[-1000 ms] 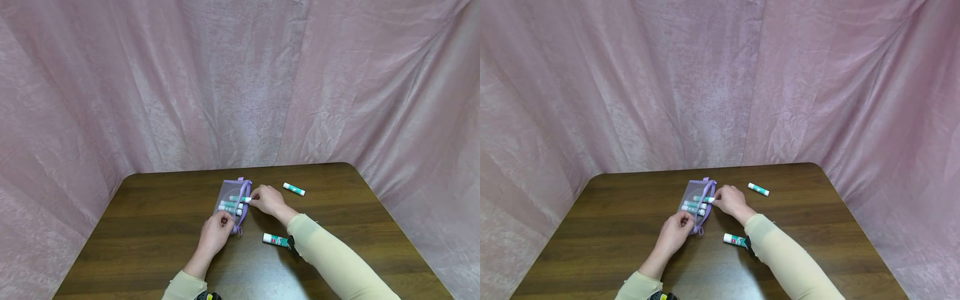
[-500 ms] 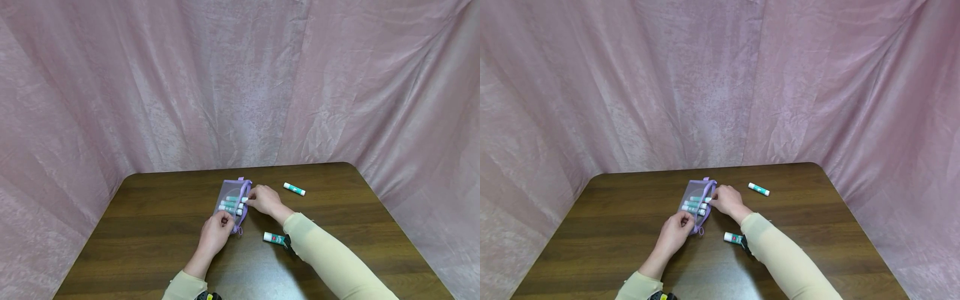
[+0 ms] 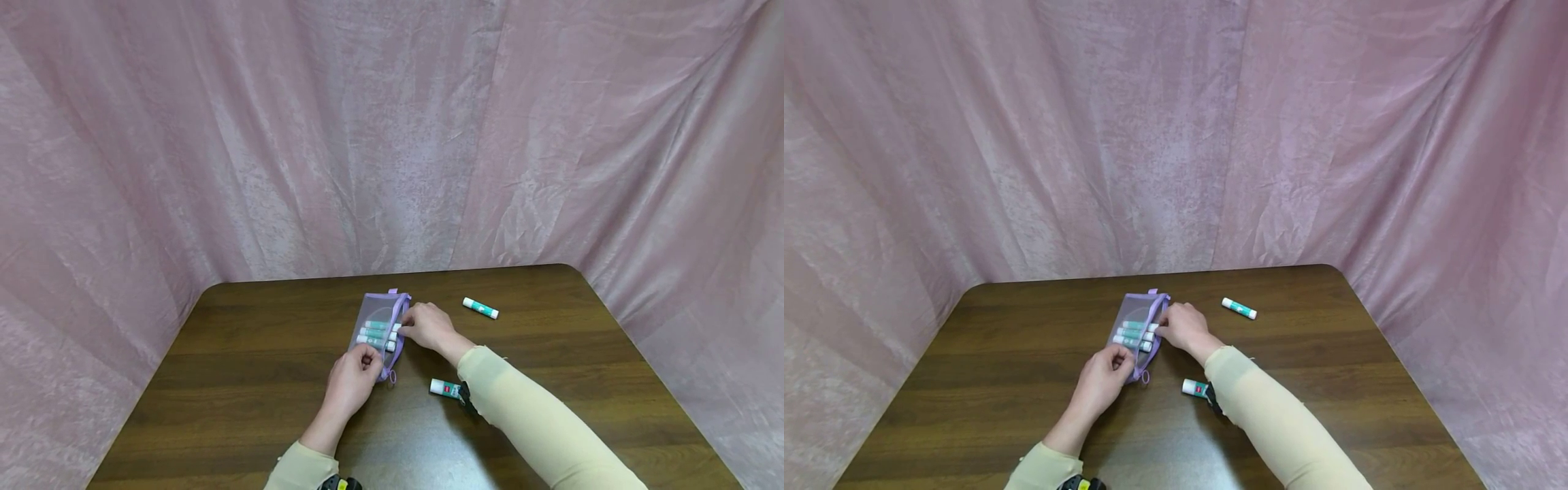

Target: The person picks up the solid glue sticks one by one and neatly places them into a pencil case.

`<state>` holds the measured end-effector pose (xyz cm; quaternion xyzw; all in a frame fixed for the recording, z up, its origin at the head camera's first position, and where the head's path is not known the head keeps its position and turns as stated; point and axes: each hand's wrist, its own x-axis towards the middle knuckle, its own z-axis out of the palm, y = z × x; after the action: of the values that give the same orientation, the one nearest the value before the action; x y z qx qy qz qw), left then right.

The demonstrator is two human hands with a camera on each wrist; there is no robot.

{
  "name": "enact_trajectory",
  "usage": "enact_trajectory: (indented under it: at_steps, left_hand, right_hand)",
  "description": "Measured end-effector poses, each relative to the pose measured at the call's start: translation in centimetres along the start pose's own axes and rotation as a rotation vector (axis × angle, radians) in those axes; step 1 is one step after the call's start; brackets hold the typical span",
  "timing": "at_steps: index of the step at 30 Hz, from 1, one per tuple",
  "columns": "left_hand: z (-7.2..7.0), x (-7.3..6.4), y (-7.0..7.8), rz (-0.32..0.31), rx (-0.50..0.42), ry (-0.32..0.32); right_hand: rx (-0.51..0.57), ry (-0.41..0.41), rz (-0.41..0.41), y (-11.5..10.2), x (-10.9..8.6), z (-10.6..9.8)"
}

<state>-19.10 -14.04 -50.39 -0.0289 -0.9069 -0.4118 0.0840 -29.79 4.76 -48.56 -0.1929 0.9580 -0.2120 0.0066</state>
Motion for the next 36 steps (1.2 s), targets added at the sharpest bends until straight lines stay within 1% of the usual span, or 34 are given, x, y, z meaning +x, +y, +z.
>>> enact_trajectory:
  at_steps: [5, 8, 18, 29, 36]
  left_hand:
    - [0.01, 0.03, 0.05, -0.002, 0.008, 0.002]
    - [0.02, 0.05, 0.06, 0.001, 0.010, 0.005]
    - [0.15, 0.06, -0.07, 0.011, 0.003, 0.017]
    - [0.26, 0.02, -0.13, 0.026, 0.007, 0.028]
    - [0.24, 0.06, -0.09, 0.013, 0.008, 0.029]
  right_hand:
    - [-0.003, -0.009, -0.023, -0.19, 0.01, 0.10]
    - [-0.006, -0.012, -0.024, -0.35, 0.02, 0.03]
    - [-0.022, 0.011, -0.038, -0.54, 0.08, 0.26]
    - [-0.022, 0.027, -0.042, -0.53, 0.04, 0.56]
    - [-0.018, 0.032, -0.026, -0.59, 0.09, 0.70]
